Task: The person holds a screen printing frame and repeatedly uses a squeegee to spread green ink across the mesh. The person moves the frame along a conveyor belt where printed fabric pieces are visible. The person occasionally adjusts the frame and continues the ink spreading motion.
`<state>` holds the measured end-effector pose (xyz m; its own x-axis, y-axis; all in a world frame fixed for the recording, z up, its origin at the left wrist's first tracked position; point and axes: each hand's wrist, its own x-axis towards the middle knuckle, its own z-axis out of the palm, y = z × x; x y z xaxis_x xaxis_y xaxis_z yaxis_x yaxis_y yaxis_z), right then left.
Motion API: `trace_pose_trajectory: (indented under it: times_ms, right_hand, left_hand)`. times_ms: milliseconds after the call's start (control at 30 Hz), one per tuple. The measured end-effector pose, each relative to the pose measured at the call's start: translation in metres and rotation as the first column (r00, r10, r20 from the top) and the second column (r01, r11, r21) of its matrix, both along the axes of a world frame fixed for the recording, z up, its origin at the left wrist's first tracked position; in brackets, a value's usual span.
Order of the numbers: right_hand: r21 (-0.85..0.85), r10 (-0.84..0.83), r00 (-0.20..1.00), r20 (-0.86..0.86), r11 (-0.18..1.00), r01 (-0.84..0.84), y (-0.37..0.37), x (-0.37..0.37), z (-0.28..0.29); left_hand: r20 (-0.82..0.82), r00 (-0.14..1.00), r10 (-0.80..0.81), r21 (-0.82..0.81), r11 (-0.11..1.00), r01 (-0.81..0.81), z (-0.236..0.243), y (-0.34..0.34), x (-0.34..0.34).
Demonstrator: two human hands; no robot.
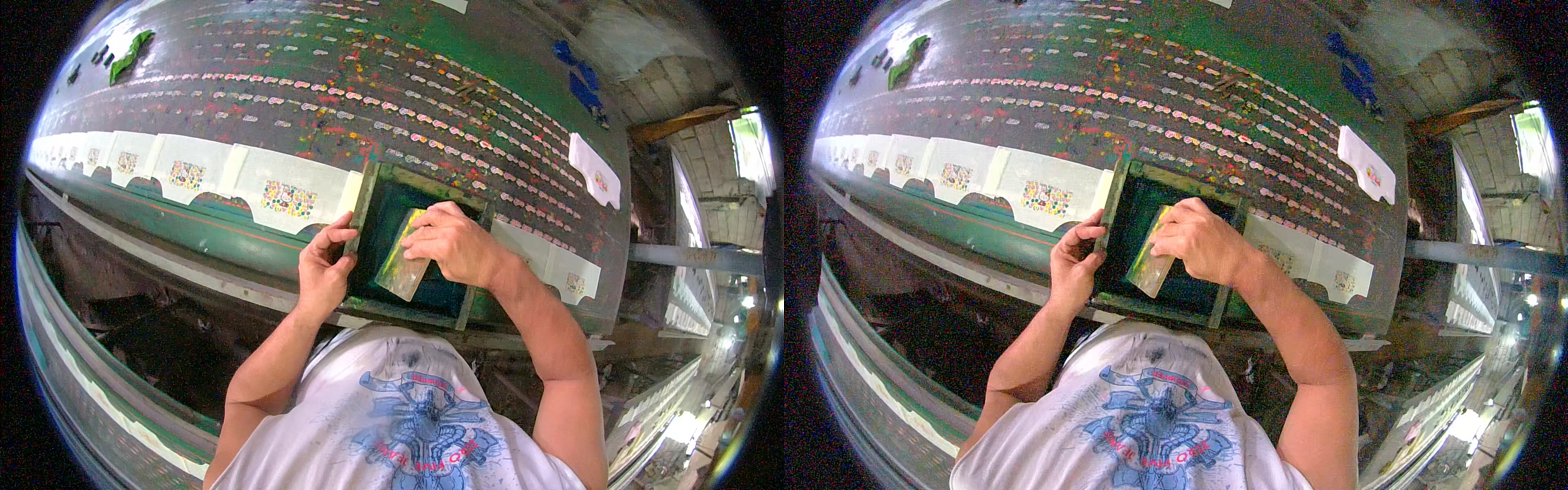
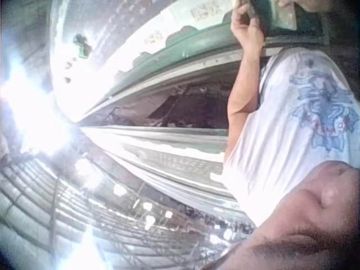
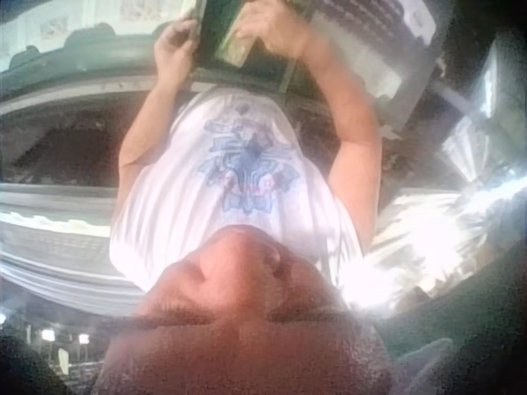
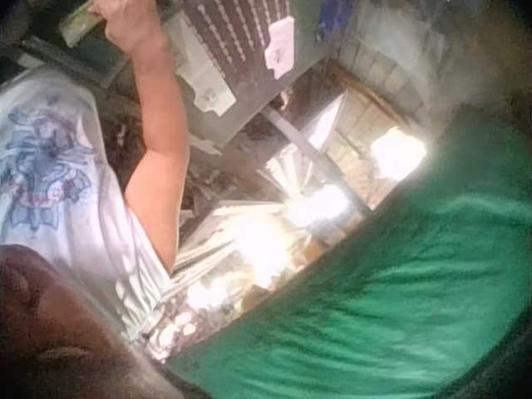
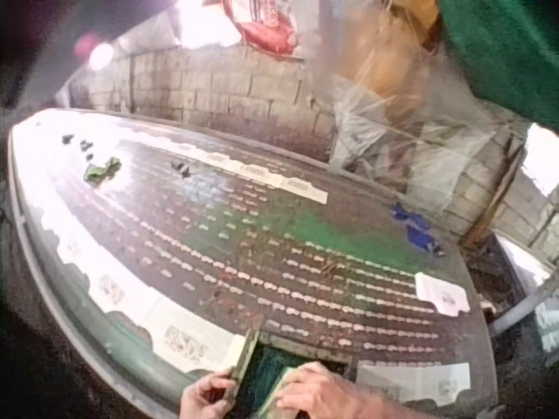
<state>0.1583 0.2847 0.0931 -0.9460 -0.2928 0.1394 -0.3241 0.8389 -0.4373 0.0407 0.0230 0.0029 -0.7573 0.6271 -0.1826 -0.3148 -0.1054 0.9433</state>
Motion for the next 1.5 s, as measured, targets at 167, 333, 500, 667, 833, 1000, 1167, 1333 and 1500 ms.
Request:
trace_pose_trajectory:
  times_ms: [167,333,500,667,833,1000,1167,1333,1500]
  right_hand:
    - [-0.009,-0.055,0.998,-0.020,0.998,0.055,-0.007,0.019,0.018]
    - [-0.044,-0.254,0.967,0.004,0.966,0.254,-0.049,0.076,0.028]
    - [0.046,-0.428,0.901,-0.073,0.901,0.431,-0.099,0.105,0.003]
    - [0.059,-0.435,0.889,-0.144,0.893,0.447,-0.121,0.118,-0.016]
    - [0.029,-0.476,0.847,-0.237,0.868,0.496,-0.114,0.153,-0.018]
    - [-0.072,-0.573,0.754,-0.322,0.809,0.584,-0.097,0.223,-0.013]
    - [-0.155,-0.746,0.453,-0.488,0.585,0.796,-0.080,0.364,0.021]
    - [-0.363,-0.852,-0.130,-0.507,0.074,0.929,-0.107,0.545,0.039]
    - [-0.511,-0.860,-0.428,-0.278,-0.245,0.824,-0.175,0.642,0.023]
  left_hand:
    - [0.004,1.000,-0.022,0.013,1.000,0.022,-0.003,-0.003,-0.006]
    - [-0.203,0.974,-0.096,-0.172,0.983,0.061,0.003,-0.002,-0.006]
    - [-0.617,0.748,-0.245,-0.350,0.937,0.018,0.003,0.001,-0.005]
    - [-0.382,0.919,-0.097,-0.223,0.975,0.010,-0.002,0.004,-0.006]
    - [-0.204,0.977,-0.061,-0.024,0.998,0.058,0.026,0.031,0.010]
    - [-0.210,0.974,-0.079,-0.028,0.997,0.075,0.052,0.080,0.069]
    - [-0.094,0.964,-0.247,0.013,0.968,0.249,0.050,0.127,0.140]
    - [-0.042,0.847,-0.530,0.063,0.845,0.532,0.049,0.194,0.257]
    - [-0.017,0.586,-0.810,0.232,0.567,0.790,0.040,0.257,0.376]
